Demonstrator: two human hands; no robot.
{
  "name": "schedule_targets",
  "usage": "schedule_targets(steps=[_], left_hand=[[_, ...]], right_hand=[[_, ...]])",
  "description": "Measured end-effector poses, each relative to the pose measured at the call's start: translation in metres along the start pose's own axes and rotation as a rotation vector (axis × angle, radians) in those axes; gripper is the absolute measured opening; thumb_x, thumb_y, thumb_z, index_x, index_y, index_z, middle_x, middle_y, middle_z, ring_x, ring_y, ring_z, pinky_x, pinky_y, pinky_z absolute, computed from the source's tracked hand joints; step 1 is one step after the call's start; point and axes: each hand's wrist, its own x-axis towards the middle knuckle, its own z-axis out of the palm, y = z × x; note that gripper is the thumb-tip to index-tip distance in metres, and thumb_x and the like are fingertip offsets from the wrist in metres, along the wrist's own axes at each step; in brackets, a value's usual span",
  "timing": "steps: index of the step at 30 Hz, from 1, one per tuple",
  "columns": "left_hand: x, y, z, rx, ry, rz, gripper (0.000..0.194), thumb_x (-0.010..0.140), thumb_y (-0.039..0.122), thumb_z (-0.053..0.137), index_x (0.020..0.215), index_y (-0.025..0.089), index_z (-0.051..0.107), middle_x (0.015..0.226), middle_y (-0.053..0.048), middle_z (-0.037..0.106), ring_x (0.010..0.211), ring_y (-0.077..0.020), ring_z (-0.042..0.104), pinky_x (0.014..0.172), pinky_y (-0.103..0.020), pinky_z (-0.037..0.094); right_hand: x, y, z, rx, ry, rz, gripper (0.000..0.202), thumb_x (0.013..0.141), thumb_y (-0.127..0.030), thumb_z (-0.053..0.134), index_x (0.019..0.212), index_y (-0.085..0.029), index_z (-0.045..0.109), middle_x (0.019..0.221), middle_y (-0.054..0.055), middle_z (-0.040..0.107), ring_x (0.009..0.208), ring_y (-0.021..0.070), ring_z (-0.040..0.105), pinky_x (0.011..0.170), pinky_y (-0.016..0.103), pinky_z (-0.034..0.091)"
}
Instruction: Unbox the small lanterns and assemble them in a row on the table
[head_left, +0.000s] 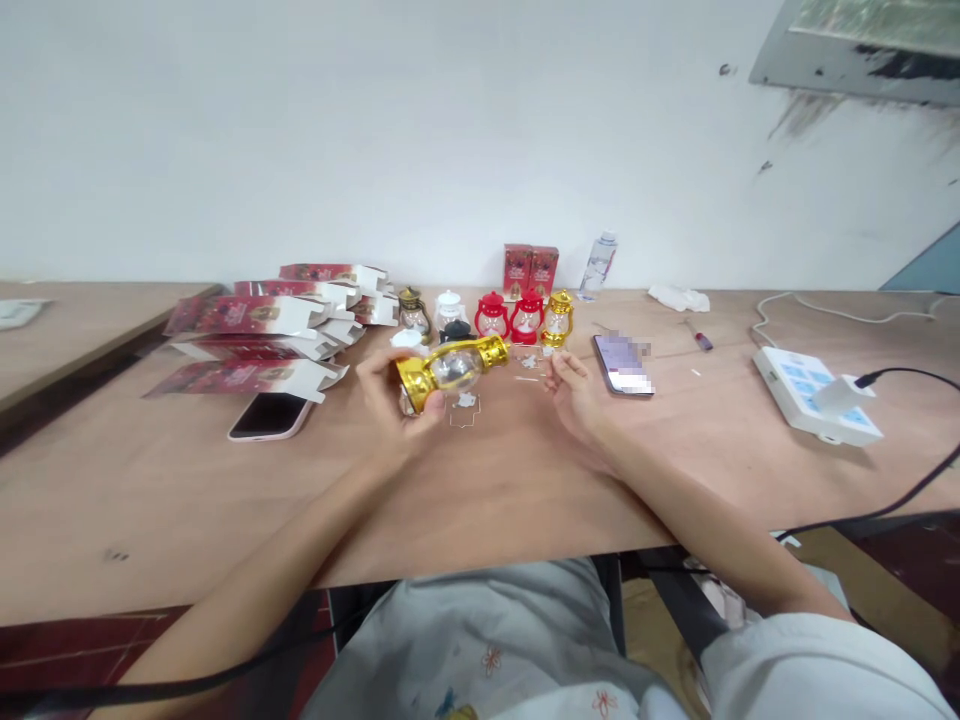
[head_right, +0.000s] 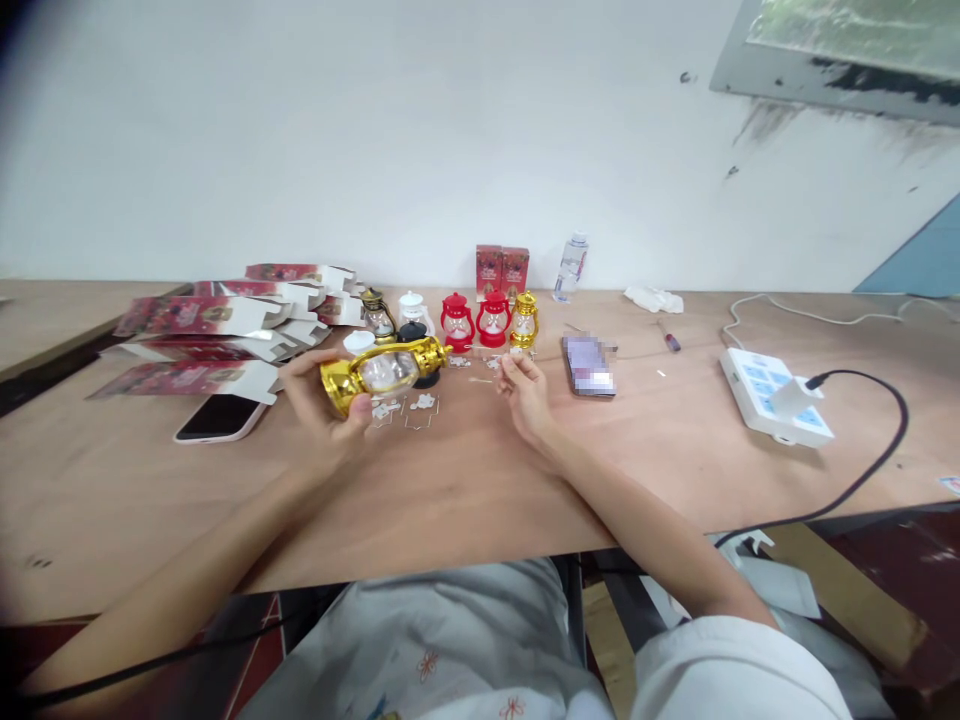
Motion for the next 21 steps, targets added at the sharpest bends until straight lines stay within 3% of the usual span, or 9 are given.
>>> schedule_targets(steps=[2, 5, 10, 15, 21], left_hand=[[0.003, 0.001, -0.003, 0.057, 0.0, 0.039, 0.056, 0.071, 0.054, 0.064, 0.112, 0.024, 0.039, 0.1, -0.006, 0.052, 0.087, -0.0209, 0.056, 0.074, -0.037, 0.049], [0.003, 0.003, -0.006, 0.19, -0.034, 0.123, 0.061, 0.061, 0.049, 0.076, 0.109, 0.025, 0.047, 0.098, -0.006, 0.054, 0.093, -0.0247, 0.055, 0.081, -0.043, 0.045], [-0.006, -0.005, 0.0, 0.253, -0.105, 0.298, 0.048, 0.063, 0.045, 0.076, 0.104, 0.028, 0.058, 0.095, -0.005, 0.062, 0.093, -0.0267, 0.057, 0.088, -0.046, 0.036], [-0.007, -0.004, 0.005, 0.304, -0.299, 0.407, 0.036, 0.072, 0.037, 0.07, 0.104, 0.025, 0.057, 0.099, -0.004, 0.07, 0.101, -0.0281, 0.062, 0.089, -0.044, 0.032], [-0.006, 0.004, 0.007, 0.316, -0.424, 0.383, 0.027, 0.078, 0.031, 0.063, 0.103, 0.021, 0.056, 0.1, -0.004, 0.072, 0.091, -0.0223, 0.066, 0.093, -0.041, 0.027]], right_hand=[[-0.002, 0.002, -0.001, -0.27, -0.025, -0.166, 0.024, 0.074, -0.043, 0.069, 0.071, -0.022, 0.057, 0.066, -0.004, 0.054, 0.058, 0.009, 0.046, 0.057, 0.024, 0.039], [-0.009, 0.006, 0.001, -0.707, -0.204, -0.326, 0.016, 0.081, -0.035, 0.064, 0.072, -0.021, 0.063, 0.071, 0.0, 0.061, 0.064, 0.0119, 0.05, 0.063, 0.027, 0.039], [-0.015, 0.016, 0.006, -1.177, -0.39, -0.272, 0.01, 0.082, -0.025, 0.064, 0.073, -0.02, 0.064, 0.075, 0.001, 0.06, 0.069, 0.0133, 0.052, 0.064, 0.027, 0.037], [-0.014, 0.018, 0.005, -1.247, -0.455, -0.276, 0.011, 0.084, -0.03, 0.062, 0.082, -0.02, 0.067, 0.079, 0.001, 0.06, 0.066, 0.0117, 0.053, 0.062, 0.025, 0.036], [-0.027, 0.007, 0.01, -0.98, -0.28, -0.613, 0.015, 0.091, -0.025, 0.051, 0.091, -0.018, 0.064, 0.082, 0.003, 0.063, 0.062, 0.0102, 0.054, 0.06, 0.024, 0.044]])
